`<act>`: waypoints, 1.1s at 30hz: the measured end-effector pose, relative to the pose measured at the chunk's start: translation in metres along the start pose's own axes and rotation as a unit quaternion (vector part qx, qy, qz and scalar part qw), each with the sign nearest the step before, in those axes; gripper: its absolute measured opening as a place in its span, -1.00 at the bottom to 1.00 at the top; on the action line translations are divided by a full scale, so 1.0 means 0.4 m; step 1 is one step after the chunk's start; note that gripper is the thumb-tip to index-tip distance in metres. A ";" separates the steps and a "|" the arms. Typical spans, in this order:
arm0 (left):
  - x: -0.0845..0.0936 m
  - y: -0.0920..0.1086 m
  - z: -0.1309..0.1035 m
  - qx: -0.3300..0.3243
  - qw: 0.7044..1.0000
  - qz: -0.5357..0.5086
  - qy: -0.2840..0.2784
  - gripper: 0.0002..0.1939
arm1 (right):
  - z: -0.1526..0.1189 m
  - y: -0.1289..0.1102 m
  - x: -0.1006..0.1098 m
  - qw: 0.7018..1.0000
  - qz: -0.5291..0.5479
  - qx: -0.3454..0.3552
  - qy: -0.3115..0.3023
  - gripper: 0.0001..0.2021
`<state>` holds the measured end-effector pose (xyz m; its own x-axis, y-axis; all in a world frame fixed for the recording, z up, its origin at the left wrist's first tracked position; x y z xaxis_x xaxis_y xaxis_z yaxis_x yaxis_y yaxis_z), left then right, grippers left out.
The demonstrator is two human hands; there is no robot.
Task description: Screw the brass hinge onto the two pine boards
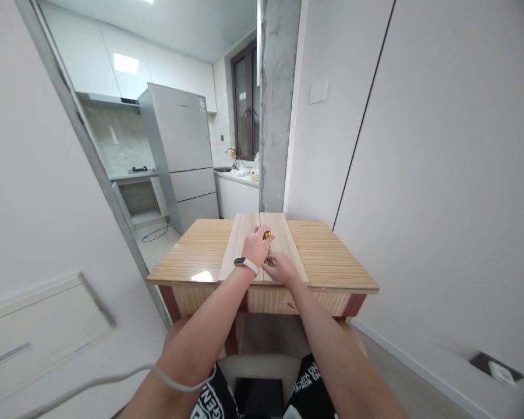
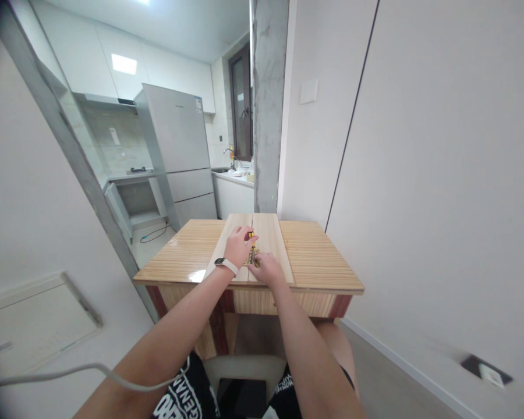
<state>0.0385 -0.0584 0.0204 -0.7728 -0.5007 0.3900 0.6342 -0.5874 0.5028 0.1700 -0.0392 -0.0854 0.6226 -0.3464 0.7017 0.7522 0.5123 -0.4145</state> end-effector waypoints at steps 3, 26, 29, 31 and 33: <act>-0.003 -0.006 0.002 0.007 1.000 -0.006 -0.003 -0.82 | 0.000 0.004 -0.003 1.000 -0.003 -0.004 0.004 -0.74; -0.005 0.005 -0.007 0.006 1.000 -0.004 -0.001 -0.80 | -0.003 -0.009 0.010 1.000 -0.006 -0.003 0.003 -0.78; -0.006 0.004 -0.007 0.008 1.000 -0.005 -0.006 -0.79 | -0.004 -0.011 0.013 1.000 -0.008 -0.003 0.006 -0.78; -0.009 0.004 -0.007 0.006 1.000 -0.010 -0.013 -0.77 | -0.005 -0.011 0.014 1.000 -0.009 -0.004 0.005 -0.78; -0.012 0.004 -0.008 0.002 1.000 -0.021 -0.019 -0.73 | -0.004 -0.011 0.013 1.000 -0.007 -0.004 0.003 -0.77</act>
<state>0.0435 -0.0589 0.0168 -0.7996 -0.4511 0.3964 0.6005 -0.6047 0.5232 0.1704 -0.0447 -0.0809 0.6141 -0.3583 0.7032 0.7622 0.5006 -0.4105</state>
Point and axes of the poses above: each hand's wrist, its own z-axis towards the middle knuckle, its own x-axis out of the back of the hand, y = z × x, the point moved 4 cm from there along z, towards the middle knuckle, and after that the axes turned 7 degrees about y, right-handed, at the moved point
